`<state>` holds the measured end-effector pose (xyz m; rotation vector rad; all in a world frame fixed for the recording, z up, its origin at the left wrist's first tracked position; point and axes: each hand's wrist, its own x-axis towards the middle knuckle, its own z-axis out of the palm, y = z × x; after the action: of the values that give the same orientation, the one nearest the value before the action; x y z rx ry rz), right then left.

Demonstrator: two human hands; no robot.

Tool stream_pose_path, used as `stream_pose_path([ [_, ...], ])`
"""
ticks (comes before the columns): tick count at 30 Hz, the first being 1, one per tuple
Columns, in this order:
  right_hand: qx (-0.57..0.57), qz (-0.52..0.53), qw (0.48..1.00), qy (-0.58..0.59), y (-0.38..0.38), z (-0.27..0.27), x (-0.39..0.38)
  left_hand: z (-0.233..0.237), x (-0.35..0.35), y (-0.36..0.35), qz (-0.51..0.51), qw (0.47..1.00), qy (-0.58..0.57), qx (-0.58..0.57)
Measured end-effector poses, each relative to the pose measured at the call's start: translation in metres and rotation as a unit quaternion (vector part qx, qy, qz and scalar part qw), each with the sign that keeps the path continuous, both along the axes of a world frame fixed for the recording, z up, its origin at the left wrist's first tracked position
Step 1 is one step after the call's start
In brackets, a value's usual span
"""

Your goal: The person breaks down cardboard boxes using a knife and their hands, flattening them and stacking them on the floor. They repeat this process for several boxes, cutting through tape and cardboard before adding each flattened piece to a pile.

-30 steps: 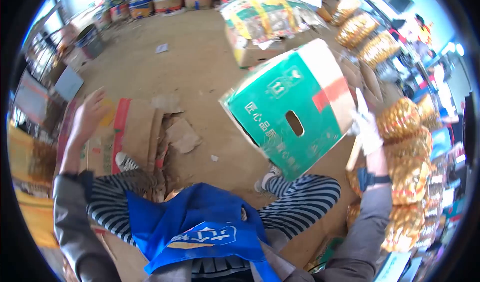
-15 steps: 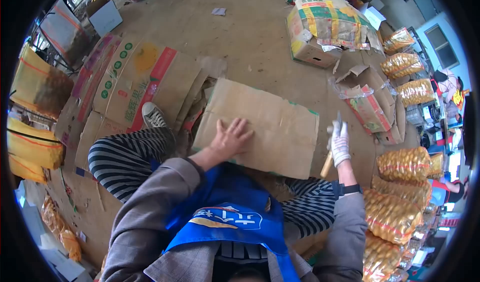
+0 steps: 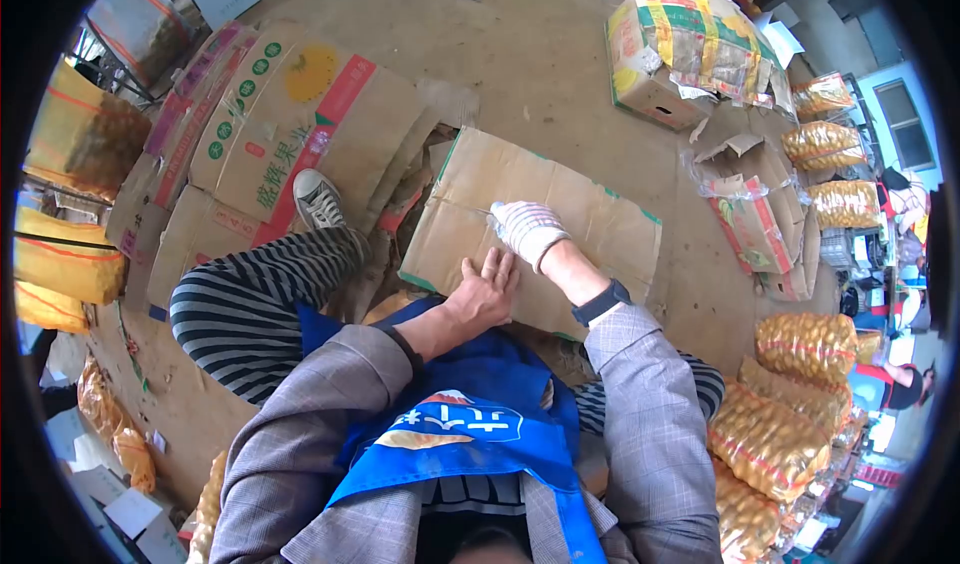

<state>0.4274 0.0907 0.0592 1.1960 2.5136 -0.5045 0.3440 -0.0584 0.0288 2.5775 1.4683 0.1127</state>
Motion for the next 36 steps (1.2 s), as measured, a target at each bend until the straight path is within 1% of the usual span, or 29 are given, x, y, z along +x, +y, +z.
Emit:
stream_pose_path([
  [1, -0.004, -0.001, 1.0, -0.004, -0.002, 0.004, -0.002, 0.002, -0.002, 0.0, 0.002, 1.0, -0.004, -0.002],
  [4, 0.007, 0.056, 0.998, -0.02, 0.001, -0.003, 0.01, 0.002, -0.004, 0.001, -0.001, 1.0, -0.013, -0.008],
  [7, 0.056, 0.077, 0.991, -0.09, -0.002, 0.005, 0.04, -0.002, -0.005, 0.001, 0.002, 1.0, -0.018, -0.01],
  [8, 0.054, 0.118, 0.975, -0.181, -0.011, 0.047, 0.056, 0.0, -0.005, 0.003, 0.006, 1.0, -0.023, -0.012],
  [9, 0.023, 0.058, 0.975, -0.215, -0.005, 0.038, 0.095, 0.001, -0.006, 0.002, 0.006, 0.999, -0.028, -0.018],
  [10, 0.014, 0.073, 0.96, -0.271, -0.007, 0.055, 0.132, 0.003, -0.006, 0.003, 0.007, 0.999, -0.034, -0.02],
  [11, -0.015, -0.006, 0.98, -0.196, -0.003, 0.047, 0.173, -0.001, -0.005, 0.004, -0.001, 0.999, -0.048, -0.014],
  [12, -0.06, -0.065, 0.981, -0.175, -0.005, 0.074, 0.183, 0.0, -0.004, 0.006, 0.004, 0.999, -0.046, -0.005],
  [13, -0.077, -0.029, 0.954, -0.287, -0.002, 0.091, 0.189, 0.002, -0.004, 0.007, 0.007, 0.999, -0.042, 0.0],
  [14, -0.033, -0.032, 0.943, -0.33, -0.003, 0.102, 0.201, 0.004, -0.005, 0.007, 0.004, 0.999, -0.034, 0.005],
  [15, -0.018, -0.065, 0.968, -0.243, 0.001, 0.108, 0.207, 0.005, -0.005, 0.009, 0.012, 0.999, -0.031, 0.014],
  [16, -0.001, -0.095, 0.983, -0.156, 0.009, 0.113, 0.213, 0.008, -0.002, 0.015, 0.016, 0.997, -0.055, -0.046],
  [18, 0.031, -0.172, 0.984, -0.016, 0.015, 0.113, 0.177, 0.019, 0.0, 0.032, 0.026, 0.981, -0.096, -0.169],
  [19, -0.006, -0.185, 0.983, 0.02, 0.027, 0.083, 0.174, 0.038, 0.006, 0.046, 0.037, 0.965, -0.043, -0.257],
  [20, -0.039, -0.193, 0.979, 0.057, 0.041, 0.043, 0.175, 0.037, 0.011, 0.053, 0.042, 0.99, -0.067, -0.114],
  [21, -0.051, -0.176, 0.982, 0.042, 0.047, 0.023, 0.17, 0.03, 0.015, 0.057, 0.045, 0.995, -0.09, 0.029],
  [22, -0.065, -0.16, 0.985, 0.027, 0.051, 0.004, 0.167, 0.023, 0.018, 0.061, 0.047, 0.978, -0.111, 0.168],
  [24, -0.089, -0.162, 0.983, 0.01, 0.061, -0.017, 0.17, 0.006, 0.029, 0.07, 0.061, 0.971, -0.126, 0.195],
  [26, -0.1, -0.161, 0.982, 0.005, 0.061, -0.01, 0.17, 0.012, 0.035, 0.081, 0.074, 0.979, -0.136, 0.132],
  [28, -0.101, -0.15, 0.983, 0.018, 0.059, -0.012, 0.171, 0.021, 0.036, 0.088, 0.088, 0.987, -0.136, -0.018],
  [29, -0.104, -0.141, 0.984, 0.025, 0.055, -0.013, 0.169, 0.021, 0.034, 0.087, 0.063, 0.991, -0.114, 0.005],
  [30, -0.092, -0.118, 0.989, -0.008, 0.056, -0.017, 0.164, 0.026, 0.032, 0.084, 0.038, 0.992, -0.122, 0.018],
  [32, -0.061, -0.07, 0.993, -0.071, 0.063, -0.036, 0.153, 0.052, 0.026, 0.062, -0.009, 0.99, -0.135, 0.05],
  [33, -0.063, -0.07, 0.991, -0.099, 0.073, -0.041, 0.152, 0.073, 0.029, 0.045, -0.051, 0.991, -0.091, 0.089],
  [34, -0.083, -0.049, 0.983, -0.157, 0.071, -0.011, 0.144, 0.09, 0.035, 0.019, -0.086, 0.988, -0.047, 0.12],
  [36, -0.083, -0.001, 0.986, -0.147, 0.08, -0.02, 0.16, 0.097, 0.034, -0.02, -0.085, 0.989, -0.074, 0.094],
])
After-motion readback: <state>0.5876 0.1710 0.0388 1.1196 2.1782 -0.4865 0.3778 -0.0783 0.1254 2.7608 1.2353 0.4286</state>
